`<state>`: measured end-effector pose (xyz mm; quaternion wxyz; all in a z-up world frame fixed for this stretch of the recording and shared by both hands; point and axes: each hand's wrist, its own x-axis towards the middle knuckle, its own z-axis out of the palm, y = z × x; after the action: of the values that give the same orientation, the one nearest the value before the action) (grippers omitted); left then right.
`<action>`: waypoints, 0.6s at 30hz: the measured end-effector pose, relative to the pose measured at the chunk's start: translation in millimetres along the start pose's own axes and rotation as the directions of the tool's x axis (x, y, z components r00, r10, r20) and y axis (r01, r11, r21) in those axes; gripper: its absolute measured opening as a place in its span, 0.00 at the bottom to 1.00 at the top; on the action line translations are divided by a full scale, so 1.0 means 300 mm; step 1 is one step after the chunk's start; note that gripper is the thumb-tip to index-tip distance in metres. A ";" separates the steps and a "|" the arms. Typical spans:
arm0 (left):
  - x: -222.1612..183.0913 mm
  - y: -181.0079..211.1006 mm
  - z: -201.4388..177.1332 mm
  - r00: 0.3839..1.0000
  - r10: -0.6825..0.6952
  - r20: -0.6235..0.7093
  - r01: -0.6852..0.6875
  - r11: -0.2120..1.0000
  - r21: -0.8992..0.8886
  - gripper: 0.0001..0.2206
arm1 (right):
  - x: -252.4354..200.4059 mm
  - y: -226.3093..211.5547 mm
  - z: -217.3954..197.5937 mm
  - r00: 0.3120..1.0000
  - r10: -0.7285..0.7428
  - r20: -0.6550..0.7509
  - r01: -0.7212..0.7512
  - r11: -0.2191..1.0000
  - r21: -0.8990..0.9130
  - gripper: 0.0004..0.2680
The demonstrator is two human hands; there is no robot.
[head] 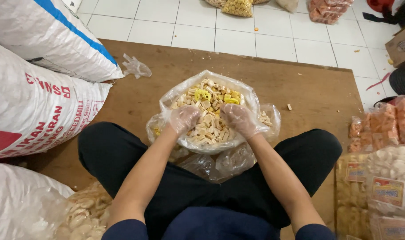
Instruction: Sorting through small snack pieces in a plastic bag while sitting on the floor
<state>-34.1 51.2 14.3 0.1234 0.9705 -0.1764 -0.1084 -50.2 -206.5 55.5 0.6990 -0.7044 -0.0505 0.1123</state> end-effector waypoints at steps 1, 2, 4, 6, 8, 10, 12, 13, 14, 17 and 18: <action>-0.006 -0.004 -0.002 1.000 -0.029 0.008 0.029 0.998 -0.050 0.13 | 0.056 0.103 -0.040 0.978 -0.204 0.044 0.200 0.855 -0.479 0.06; -0.013 -0.009 -0.004 0.998 -0.058 0.017 0.059 0.993 -0.099 0.15 | 0.110 0.206 -0.079 0.919 -0.351 0.182 0.339 0.462 -0.820 0.10; -0.064 -0.086 -0.009 0.998 -0.051 -0.023 0.038 0.919 -0.394 0.15 | 0.083 0.116 -0.083 0.909 -0.336 0.247 0.372 0.386 -0.844 0.09; -0.086 -0.123 -0.022 0.996 -0.051 -0.075 -0.009 0.763 -0.646 0.15 | 0.072 0.050 -0.070 0.894 -0.326 0.307 0.406 0.303 -0.862 0.08; -0.106 -0.116 -0.016 0.996 -0.043 -0.079 -0.013 0.800 -0.600 0.16 | 0.049 0.030 -0.031 0.904 -0.348 0.249 0.300 0.101 -0.949 0.10; -0.115 -0.094 -0.011 0.996 -0.031 -0.088 -0.024 0.823 -0.567 0.16 | 0.075 0.081 -0.045 0.897 -0.365 0.249 0.308 0.112 -0.945 0.10; -0.094 -0.065 -0.021 0.994 -0.007 -0.107 -0.051 0.846 -0.531 0.17 | 0.121 0.122 -0.076 0.888 -0.390 0.242 0.308 0.114 -0.945 0.09; -0.104 -0.049 -0.013 0.994 0.005 -0.107 -0.058 0.866 -0.496 0.17 | 0.128 0.160 -0.082 0.814 -0.523 0.252 0.341 0.079 -0.937 0.09; -0.113 -0.034 -0.004 0.994 0.017 -0.108 -0.065 0.885 -0.460 0.18 | 0.135 0.199 -0.088 0.721 -0.643 0.258 0.367 0.039 -0.929 0.08; -0.137 -0.008 -0.005 0.993 0.039 -0.109 -0.078 0.920 -0.384 0.20 | 0.097 0.106 -0.042 0.750 -0.619 0.233 0.361 0.088 -0.929 0.08; -0.150 0.004 -0.027 0.993 0.042 -0.108 -0.080 0.920 -0.384 0.20 | 0.060 0.024 -0.027 0.751 -0.619 0.230 0.358 0.088 -0.930 0.08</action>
<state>-73.7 68.4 29.7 0.3246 0.9251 -0.1755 -0.0898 -31.6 -210.3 46.8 0.1398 -0.9191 -0.2607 -0.2602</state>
